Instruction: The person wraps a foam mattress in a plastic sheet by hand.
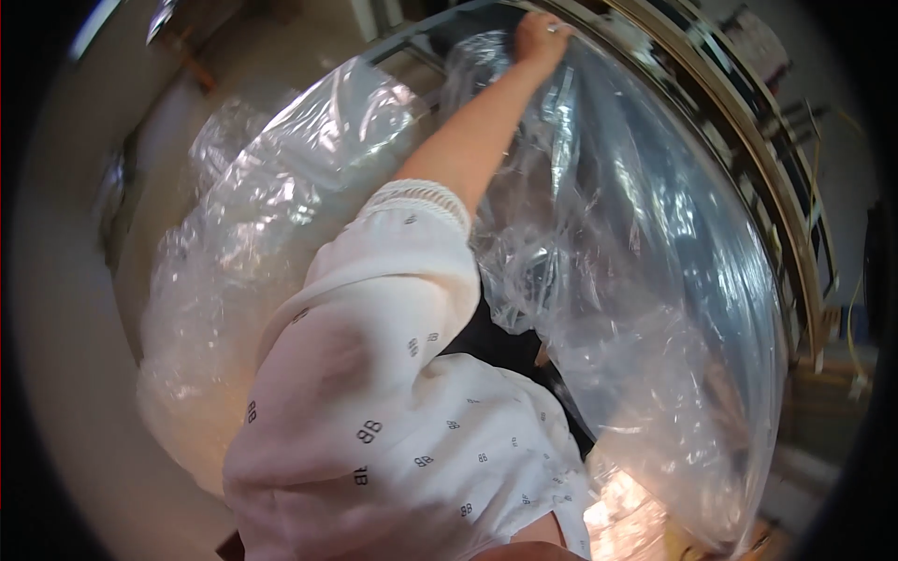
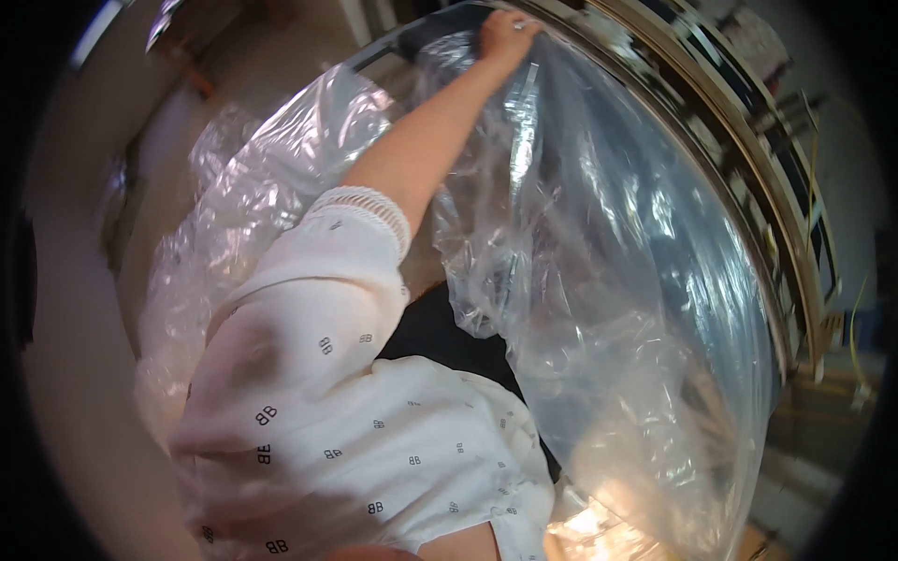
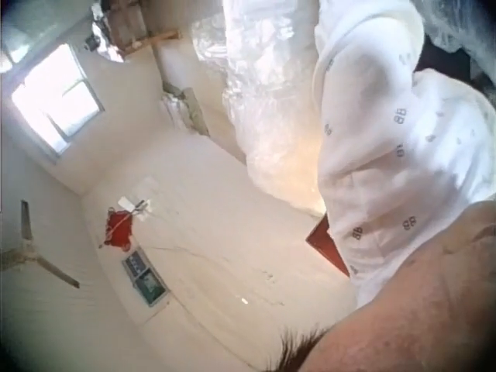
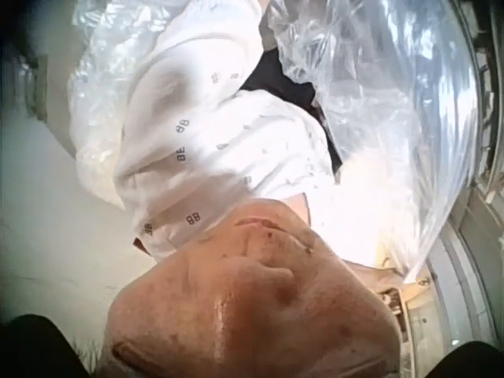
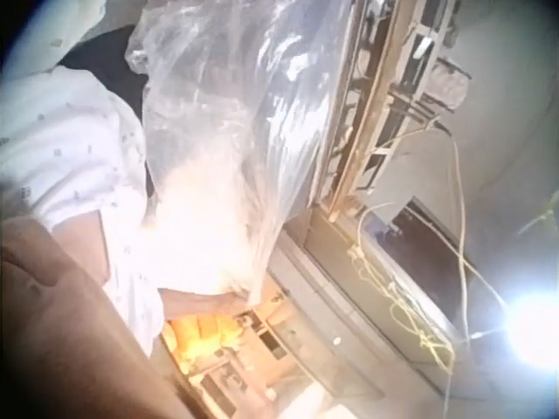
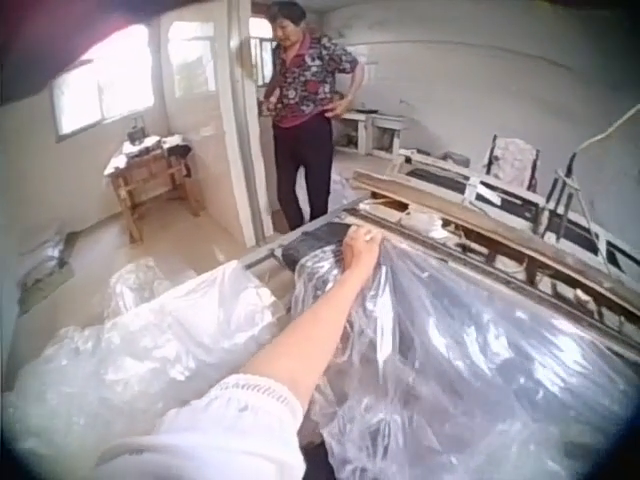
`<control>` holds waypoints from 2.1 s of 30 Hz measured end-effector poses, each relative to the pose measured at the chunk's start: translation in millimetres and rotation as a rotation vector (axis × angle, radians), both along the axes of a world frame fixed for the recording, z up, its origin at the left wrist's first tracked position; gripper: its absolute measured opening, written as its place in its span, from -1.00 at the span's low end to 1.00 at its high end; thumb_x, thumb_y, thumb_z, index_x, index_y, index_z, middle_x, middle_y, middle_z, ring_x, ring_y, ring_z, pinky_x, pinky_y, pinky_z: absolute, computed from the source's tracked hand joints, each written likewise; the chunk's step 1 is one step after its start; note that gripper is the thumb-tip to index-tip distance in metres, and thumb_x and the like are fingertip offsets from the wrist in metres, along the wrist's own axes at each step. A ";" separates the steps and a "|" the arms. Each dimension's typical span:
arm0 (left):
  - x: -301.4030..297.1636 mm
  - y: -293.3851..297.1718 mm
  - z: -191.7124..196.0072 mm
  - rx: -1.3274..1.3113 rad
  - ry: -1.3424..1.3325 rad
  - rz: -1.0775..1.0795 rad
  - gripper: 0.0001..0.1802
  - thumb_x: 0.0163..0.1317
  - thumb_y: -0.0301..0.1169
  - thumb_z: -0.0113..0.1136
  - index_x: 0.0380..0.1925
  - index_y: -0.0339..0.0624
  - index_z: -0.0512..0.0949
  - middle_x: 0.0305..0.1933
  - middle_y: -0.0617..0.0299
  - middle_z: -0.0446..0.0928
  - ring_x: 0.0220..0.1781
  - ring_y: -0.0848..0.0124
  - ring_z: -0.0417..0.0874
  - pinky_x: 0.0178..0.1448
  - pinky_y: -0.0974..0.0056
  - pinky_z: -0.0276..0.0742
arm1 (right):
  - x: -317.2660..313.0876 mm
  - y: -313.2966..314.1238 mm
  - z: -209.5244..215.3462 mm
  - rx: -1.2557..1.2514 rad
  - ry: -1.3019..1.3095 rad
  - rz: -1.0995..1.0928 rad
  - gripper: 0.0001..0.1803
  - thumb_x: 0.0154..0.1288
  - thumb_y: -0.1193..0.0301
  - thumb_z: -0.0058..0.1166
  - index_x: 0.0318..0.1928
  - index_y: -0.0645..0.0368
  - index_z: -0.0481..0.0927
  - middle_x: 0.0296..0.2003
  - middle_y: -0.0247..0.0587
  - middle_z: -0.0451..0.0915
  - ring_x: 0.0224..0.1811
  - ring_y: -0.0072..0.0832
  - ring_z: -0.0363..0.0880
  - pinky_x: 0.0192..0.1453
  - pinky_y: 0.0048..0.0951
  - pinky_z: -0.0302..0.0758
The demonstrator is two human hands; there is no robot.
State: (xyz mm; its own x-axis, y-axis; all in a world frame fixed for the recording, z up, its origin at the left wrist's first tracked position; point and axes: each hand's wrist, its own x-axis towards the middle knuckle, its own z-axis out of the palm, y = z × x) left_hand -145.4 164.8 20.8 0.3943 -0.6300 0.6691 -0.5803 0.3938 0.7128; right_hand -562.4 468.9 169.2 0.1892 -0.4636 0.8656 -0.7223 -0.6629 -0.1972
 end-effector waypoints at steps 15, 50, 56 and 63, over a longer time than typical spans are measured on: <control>105.3 -4.7 0.3 0.346 -0.647 -0.133 -0.57 0.10 -0.05 0.15 -0.31 -0.23 0.58 -0.21 0.01 0.55 -0.13 0.13 0.53 -0.01 0.20 0.37 | -193.3 236.9 -110.3 0.766 0.545 -1.472 -0.50 0.07 0.35 0.16 0.08 0.01 0.43 0.15 -0.14 0.32 0.17 -0.25 0.33 0.15 -0.25 0.29; 122.6 19.8 11.6 0.296 -0.695 -0.005 -0.57 0.17 -0.05 0.08 -0.28 -0.23 0.57 -0.27 0.03 0.54 -0.24 0.15 0.51 -0.09 0.19 0.36 | -147.9 168.4 -57.9 1.444 -0.909 -0.086 -0.80 0.05 0.32 0.19 -0.42 0.16 0.48 -0.55 -0.45 0.41 -0.51 -0.70 0.36 -0.37 -0.68 0.33; 124.2 12.5 4.3 0.316 -0.712 0.013 -0.55 0.17 -0.02 0.07 -0.28 -0.23 0.56 -0.26 0.04 0.54 -0.22 0.14 0.51 -0.08 0.18 0.35 | -152.0 212.3 -66.5 1.729 -0.946 0.041 -0.74 0.05 0.33 0.19 -0.33 0.21 0.46 -0.64 -0.40 0.39 -0.59 -0.65 0.35 -0.51 -0.58 0.30; 138.8 2.2 2.1 0.304 -0.722 0.007 -0.54 0.18 0.00 0.05 -0.26 -0.21 0.56 -0.25 0.03 0.54 -0.22 0.12 0.51 -0.09 0.16 0.36 | -186.3 223.7 -36.2 1.039 -1.407 0.730 -0.82 0.18 0.26 0.10 -0.34 0.06 0.46 -0.62 -0.48 0.31 -0.62 -0.77 0.23 -0.52 -0.64 0.24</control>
